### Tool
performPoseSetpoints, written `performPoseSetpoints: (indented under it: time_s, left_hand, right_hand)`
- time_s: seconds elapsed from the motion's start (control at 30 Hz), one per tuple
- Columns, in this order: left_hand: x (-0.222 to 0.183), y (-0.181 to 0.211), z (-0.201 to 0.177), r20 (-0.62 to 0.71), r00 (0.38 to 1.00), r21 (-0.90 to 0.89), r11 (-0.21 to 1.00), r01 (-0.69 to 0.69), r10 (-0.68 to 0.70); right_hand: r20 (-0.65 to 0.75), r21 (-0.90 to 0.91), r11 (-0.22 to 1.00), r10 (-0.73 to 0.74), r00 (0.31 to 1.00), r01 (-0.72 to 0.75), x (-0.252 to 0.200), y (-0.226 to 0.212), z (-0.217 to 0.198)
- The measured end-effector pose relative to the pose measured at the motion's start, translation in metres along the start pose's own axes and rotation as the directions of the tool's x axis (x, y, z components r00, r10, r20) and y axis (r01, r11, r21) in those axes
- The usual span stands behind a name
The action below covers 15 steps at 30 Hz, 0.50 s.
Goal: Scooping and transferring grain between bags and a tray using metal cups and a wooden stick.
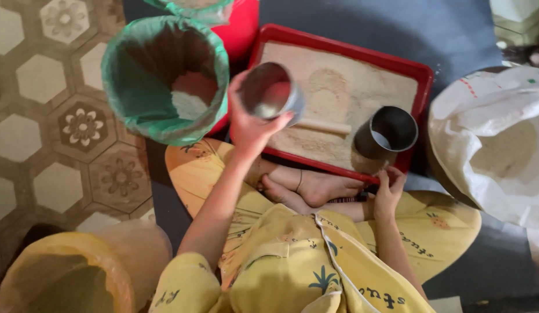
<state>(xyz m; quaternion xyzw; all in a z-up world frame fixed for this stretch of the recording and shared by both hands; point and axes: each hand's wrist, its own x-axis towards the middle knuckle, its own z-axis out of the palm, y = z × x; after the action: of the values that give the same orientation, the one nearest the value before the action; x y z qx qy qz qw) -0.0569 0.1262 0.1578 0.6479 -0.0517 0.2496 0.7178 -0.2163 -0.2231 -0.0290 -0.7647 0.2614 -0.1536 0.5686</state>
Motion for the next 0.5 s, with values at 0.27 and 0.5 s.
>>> performPoseSetpoints:
  time_s: [0.27,0.5]
  left_hand:
    - [0.025,0.145,-0.175,0.087,0.992,0.487,0.872,0.036,-0.089]
    - [0.064,0.143,-0.217,-0.023,0.912,0.932,0.322,0.168,-0.410]
  right_hand:
    - [0.041,0.001,1.000,-0.013,0.999,0.013,-0.001,-0.008,0.002]
    - [0.031,-0.020,1.000,-0.011,0.999,0.012,-0.002,-0.013,0.002]
